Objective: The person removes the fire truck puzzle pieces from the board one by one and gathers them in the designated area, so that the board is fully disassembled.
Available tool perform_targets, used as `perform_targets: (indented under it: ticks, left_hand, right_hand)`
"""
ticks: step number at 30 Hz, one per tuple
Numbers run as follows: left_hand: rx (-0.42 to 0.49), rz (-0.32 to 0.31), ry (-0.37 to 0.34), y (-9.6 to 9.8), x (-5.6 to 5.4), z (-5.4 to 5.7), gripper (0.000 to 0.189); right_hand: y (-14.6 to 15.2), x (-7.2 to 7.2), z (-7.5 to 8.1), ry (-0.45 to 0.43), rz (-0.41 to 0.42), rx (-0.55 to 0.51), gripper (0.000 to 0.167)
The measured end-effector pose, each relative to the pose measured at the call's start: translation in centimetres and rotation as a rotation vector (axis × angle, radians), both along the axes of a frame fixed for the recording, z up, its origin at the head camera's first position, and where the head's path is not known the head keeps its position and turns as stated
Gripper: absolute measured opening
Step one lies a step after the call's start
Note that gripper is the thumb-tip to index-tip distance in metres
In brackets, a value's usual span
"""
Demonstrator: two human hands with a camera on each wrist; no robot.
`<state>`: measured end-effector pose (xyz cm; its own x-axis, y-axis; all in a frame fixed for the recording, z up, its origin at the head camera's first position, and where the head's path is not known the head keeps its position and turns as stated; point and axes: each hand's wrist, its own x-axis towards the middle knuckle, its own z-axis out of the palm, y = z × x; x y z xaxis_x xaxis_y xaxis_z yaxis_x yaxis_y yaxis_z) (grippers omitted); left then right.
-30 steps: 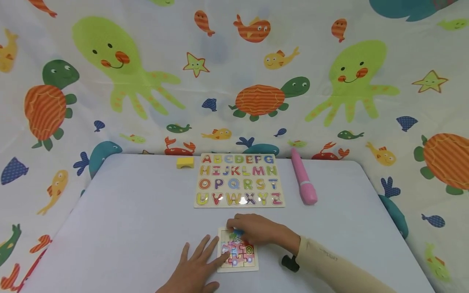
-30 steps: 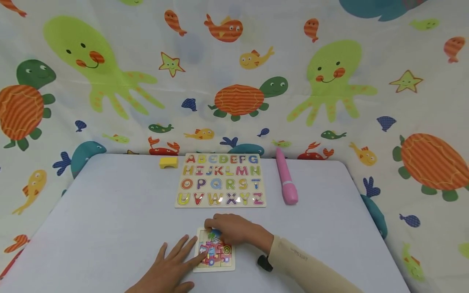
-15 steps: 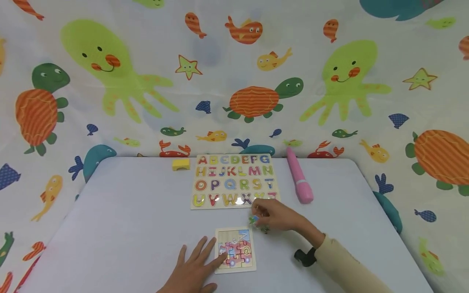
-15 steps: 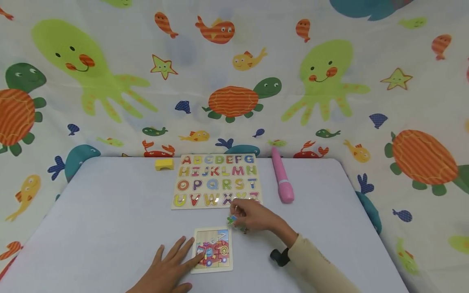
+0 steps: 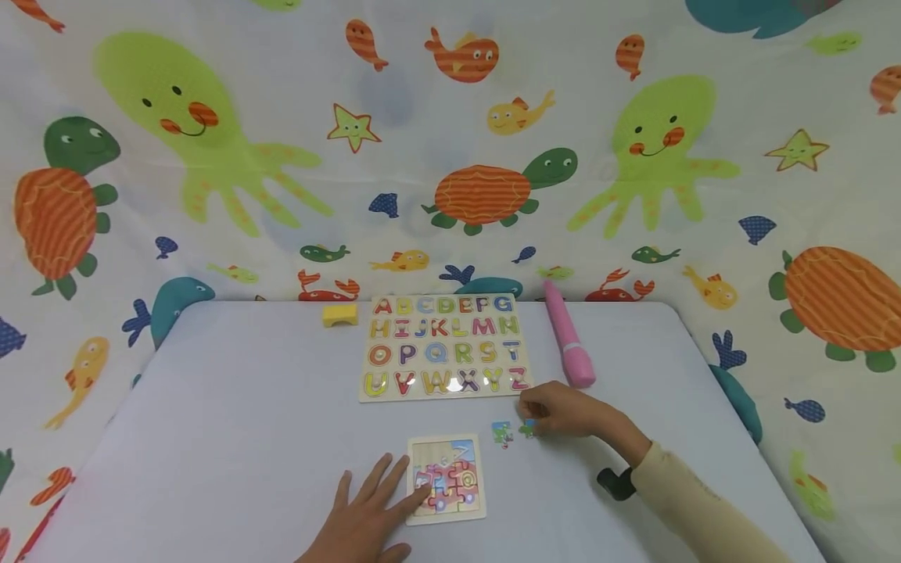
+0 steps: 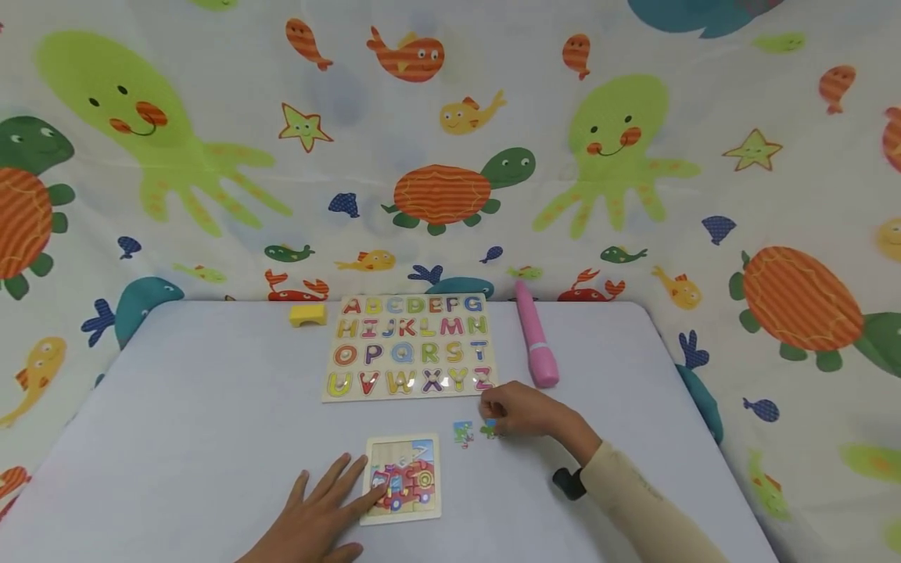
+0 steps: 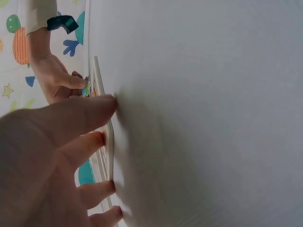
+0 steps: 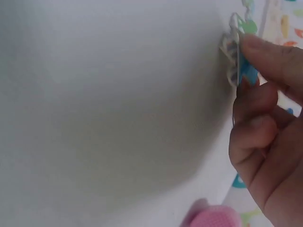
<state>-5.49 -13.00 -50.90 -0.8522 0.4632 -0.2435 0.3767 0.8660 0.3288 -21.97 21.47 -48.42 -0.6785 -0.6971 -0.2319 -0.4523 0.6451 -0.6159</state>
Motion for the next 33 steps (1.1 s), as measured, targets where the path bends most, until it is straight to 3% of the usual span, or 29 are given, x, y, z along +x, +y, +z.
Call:
perform_targets:
  ticks: [6, 9, 11, 17, 20, 33]
  left_hand:
    - [-0.006, 0.003, 0.006, -0.1, 0.1, 0.0, 0.068]
    - [-0.010, 0.005, 0.003, -0.2, 0.1, -0.1, 0.068]
    - [-0.014, 0.004, -0.004, -0.3, 0.1, -0.1, 0.068]
    - [-0.013, -0.007, -0.023, -0.2, 0.1, 0.2, 0.069]
    - [-0.009, -0.021, -0.023, 0.0, 0.0, 0.3, 0.069]
    - [-0.040, -0.012, -0.012, -0.4, 0.3, 0.1, 0.068]
  right_hand:
    - [-0.8, 0.8, -0.4, 0.121, -0.087, 0.139, 0.021]
    - [-1.8, 1.4, -0.1, 0.198, -0.086, 0.191, 0.018]
    - [-3.0, 2.0, 0.3, 0.255, -0.042, 0.190, 0.025]
    - [-7.3, 3.0, 0.2, 0.378, 0.266, 0.085, 0.033]
    - [-8.1, 3.2, -0.2, 0.432, 0.360, 0.103, 0.034]
    - [-10.3, 3.5, -0.3, 0.593, 0.458, 0.279, 0.038]
